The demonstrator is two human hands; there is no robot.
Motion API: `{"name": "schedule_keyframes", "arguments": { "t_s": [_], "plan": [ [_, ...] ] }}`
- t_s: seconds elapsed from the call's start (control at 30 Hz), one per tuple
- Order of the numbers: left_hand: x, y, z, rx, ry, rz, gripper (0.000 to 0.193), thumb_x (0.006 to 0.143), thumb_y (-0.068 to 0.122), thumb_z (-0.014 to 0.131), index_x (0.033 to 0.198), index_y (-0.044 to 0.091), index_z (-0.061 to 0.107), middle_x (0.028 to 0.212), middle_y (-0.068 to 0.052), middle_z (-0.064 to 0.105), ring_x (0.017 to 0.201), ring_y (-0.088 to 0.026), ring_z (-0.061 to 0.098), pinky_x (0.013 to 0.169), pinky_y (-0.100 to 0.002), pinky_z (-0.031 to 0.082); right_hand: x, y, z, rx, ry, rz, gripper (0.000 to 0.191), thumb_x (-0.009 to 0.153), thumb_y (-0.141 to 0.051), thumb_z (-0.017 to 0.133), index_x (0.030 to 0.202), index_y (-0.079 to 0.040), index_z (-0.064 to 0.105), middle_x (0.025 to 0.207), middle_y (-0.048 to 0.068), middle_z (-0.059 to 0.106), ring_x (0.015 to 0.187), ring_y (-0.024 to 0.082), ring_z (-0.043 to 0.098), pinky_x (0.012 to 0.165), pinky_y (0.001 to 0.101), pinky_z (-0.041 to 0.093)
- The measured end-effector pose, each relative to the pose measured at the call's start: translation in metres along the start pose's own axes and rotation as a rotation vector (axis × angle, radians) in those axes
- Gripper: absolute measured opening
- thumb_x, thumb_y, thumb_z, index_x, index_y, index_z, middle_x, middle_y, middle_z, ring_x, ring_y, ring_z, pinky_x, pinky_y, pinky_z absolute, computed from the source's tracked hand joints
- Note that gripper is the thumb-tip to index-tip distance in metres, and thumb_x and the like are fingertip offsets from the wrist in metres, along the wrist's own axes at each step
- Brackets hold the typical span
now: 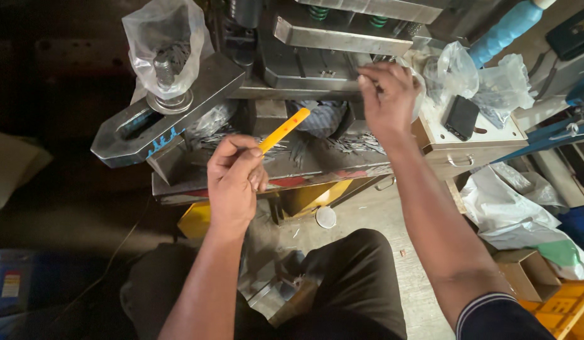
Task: The person operates a manual press machine to shape small metal pieces. They repeatedly pick up metal strips, insert them into the press, and use a yellow tool to assist with positioning and removal.
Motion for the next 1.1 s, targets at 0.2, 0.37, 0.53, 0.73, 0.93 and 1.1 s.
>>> {"name": "schedule_keyframes", "arguments": {
  "t_s": [0.2, 0.37, 0.53, 0.73, 0.93, 1.1],
  "plan": [
    [-0.003, 0.003, -0.003, -0.004, 0.01, -0.034, 0.005, 0.097, -0.001, 0.06, 0.095, 0.003, 0.062, 0.067, 0.001, 0.051, 0.052, -0.005, 0.043, 0.048, -0.026, 0.039, -0.016, -0.028, -0.001, -0.094, -0.063, -0.055, 0.043, 0.103, -0.027, 0.069, 0.142, -0.009, 0.062, 0.144, 0.009, 0.063, 0.131, 0.031, 0.054, 0.114, 0.0532, 0.028],
    [-0.001, 0.0, -0.003, 0.0, -0.002, -0.036, 0.004, 0.097, 0.0, 0.061, 0.098, 0.003, 0.063, 0.067, 0.001, 0.052, 0.051, -0.005, 0.043, 0.048, -0.026, 0.039, -0.012, -0.026, 0.017, -0.129, -0.187, -0.052, 0.067, 0.108, -0.039, 0.063, 0.155, 0.002, 0.038, 0.146, 0.013, 0.062, 0.139, 0.038, 0.051, 0.118, 0.0619, 0.017],
    [0.0, 0.001, -0.003, -0.03, -0.015, -0.032, 0.004, 0.096, 0.0, 0.063, 0.099, 0.002, 0.063, 0.067, 0.001, 0.053, 0.051, -0.005, 0.043, 0.046, -0.025, 0.038, 0.006, -0.022, 0.041, -0.12, -0.29, -0.109, 0.069, 0.111, -0.045, 0.056, 0.156, 0.003, 0.035, 0.145, 0.018, 0.062, 0.137, 0.041, 0.055, 0.118, 0.0651, 0.018],
    [0.001, 0.003, -0.004, -0.038, -0.034, -0.024, 0.004, 0.096, 0.0, 0.063, 0.1, 0.002, 0.063, 0.07, 0.001, 0.054, 0.052, -0.005, 0.044, 0.047, -0.025, 0.039, 0.021, -0.021, 0.053, -0.148, -0.307, -0.178, 0.062, 0.112, -0.047, 0.055, 0.15, 0.002, 0.046, 0.139, 0.023, 0.065, 0.131, 0.046, 0.057, 0.119, 0.0602, 0.023],
    [0.001, 0.005, -0.003, -0.02, -0.047, -0.006, 0.004, 0.098, 0.001, 0.063, 0.102, 0.001, 0.063, 0.068, 0.001, 0.052, 0.053, -0.005, 0.045, 0.047, -0.025, 0.039, 0.021, -0.024, 0.058, -0.144, -0.302, -0.174, 0.061, 0.113, -0.047, 0.056, 0.146, 0.003, 0.049, 0.134, 0.025, 0.067, 0.126, 0.047, 0.061, 0.116, 0.0606, 0.025],
    [0.0, 0.003, -0.004, 0.015, -0.03, -0.026, 0.005, 0.097, 0.001, 0.063, 0.102, 0.002, 0.062, 0.072, 0.001, 0.055, 0.054, -0.005, 0.046, 0.048, -0.025, 0.04, 0.024, -0.026, 0.06, -0.105, -0.294, -0.151, 0.062, 0.112, -0.049, 0.056, 0.144, 0.004, 0.048, 0.131, 0.027, 0.067, 0.12, 0.048, 0.062, 0.112, 0.0595, 0.033]
  ]
}}
Point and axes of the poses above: each hand's wrist, its own x-axis towards the middle knuckle, its own z-axis out of the palm, y = z × x, the point moved 10 cm from there along x, towards the middle knuckle
